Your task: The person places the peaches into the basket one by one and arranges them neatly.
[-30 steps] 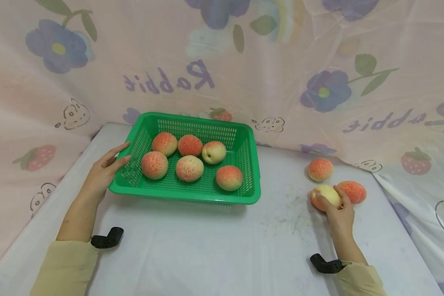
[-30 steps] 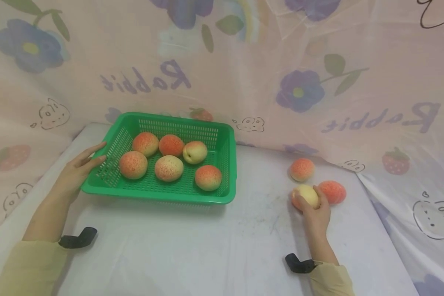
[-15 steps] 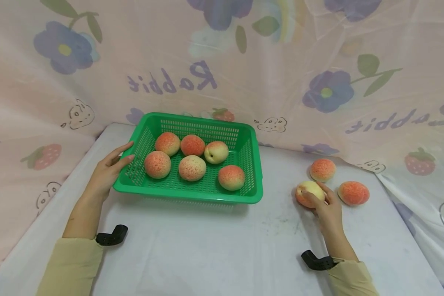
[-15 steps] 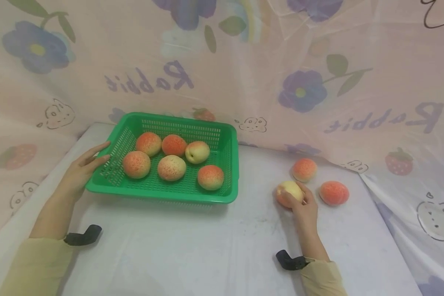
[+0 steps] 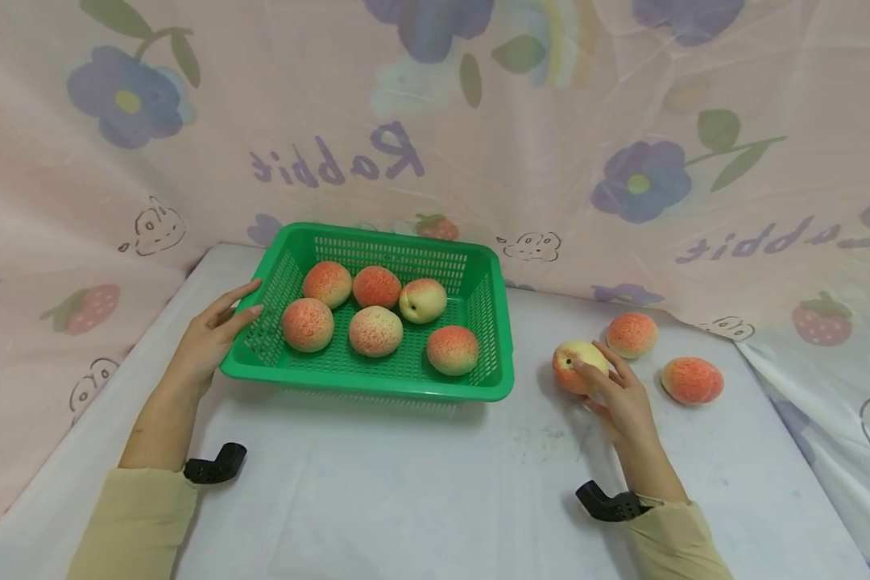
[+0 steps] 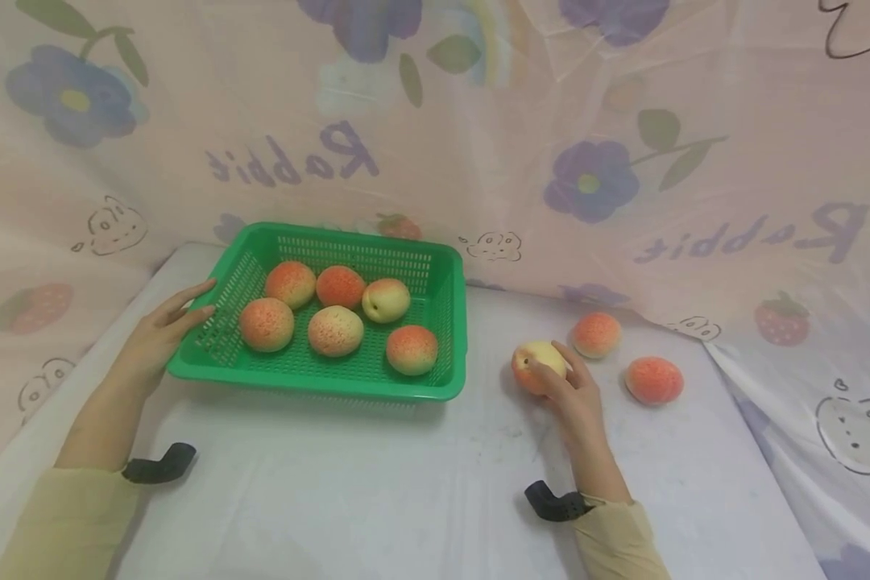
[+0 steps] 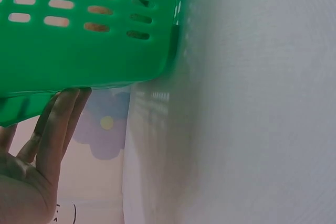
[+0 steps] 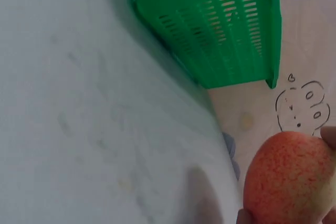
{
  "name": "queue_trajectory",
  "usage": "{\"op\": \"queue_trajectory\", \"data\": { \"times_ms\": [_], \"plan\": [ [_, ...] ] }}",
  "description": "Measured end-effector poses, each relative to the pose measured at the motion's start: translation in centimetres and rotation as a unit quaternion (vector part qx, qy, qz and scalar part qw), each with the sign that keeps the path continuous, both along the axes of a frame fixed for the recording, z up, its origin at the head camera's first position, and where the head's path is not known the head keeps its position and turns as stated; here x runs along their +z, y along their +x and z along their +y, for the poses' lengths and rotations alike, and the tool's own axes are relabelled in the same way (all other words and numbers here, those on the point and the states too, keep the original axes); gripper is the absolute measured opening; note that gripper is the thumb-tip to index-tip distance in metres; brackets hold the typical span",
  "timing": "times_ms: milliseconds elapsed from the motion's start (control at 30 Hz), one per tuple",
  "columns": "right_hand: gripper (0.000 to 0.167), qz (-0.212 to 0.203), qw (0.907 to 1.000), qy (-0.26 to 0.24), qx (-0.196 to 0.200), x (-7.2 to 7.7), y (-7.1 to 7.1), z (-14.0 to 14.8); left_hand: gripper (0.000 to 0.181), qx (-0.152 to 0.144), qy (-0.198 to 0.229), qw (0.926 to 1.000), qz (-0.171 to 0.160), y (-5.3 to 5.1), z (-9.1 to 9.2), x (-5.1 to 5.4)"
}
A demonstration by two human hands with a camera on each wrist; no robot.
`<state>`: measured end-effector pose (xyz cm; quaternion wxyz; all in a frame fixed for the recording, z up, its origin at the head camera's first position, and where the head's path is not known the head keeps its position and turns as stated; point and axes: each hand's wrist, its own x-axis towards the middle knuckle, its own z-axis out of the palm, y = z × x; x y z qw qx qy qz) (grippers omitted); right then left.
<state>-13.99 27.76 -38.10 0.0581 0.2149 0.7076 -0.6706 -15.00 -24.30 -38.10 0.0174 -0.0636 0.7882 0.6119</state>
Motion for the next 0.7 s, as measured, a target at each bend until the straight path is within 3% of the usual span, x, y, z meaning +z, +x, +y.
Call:
{"op": "queue_trajectory", "data": {
  "times_ms": [333,700],
  "plan": [
    [0.064,0.069,0.9943,-0.075,0.032,2.0,-0.7,-2.1,0.058,-0.005,-0.004,1.0000,-0.001,0.0,-0.2,-0.1],
    [0.065,0.098,0.9908,-0.084,0.043,4.1,-2.1,-3.6,0.058,-0.002,-0.008,1.0000,-0.002,0.0,-0.1,-0.1]
  ]
}}
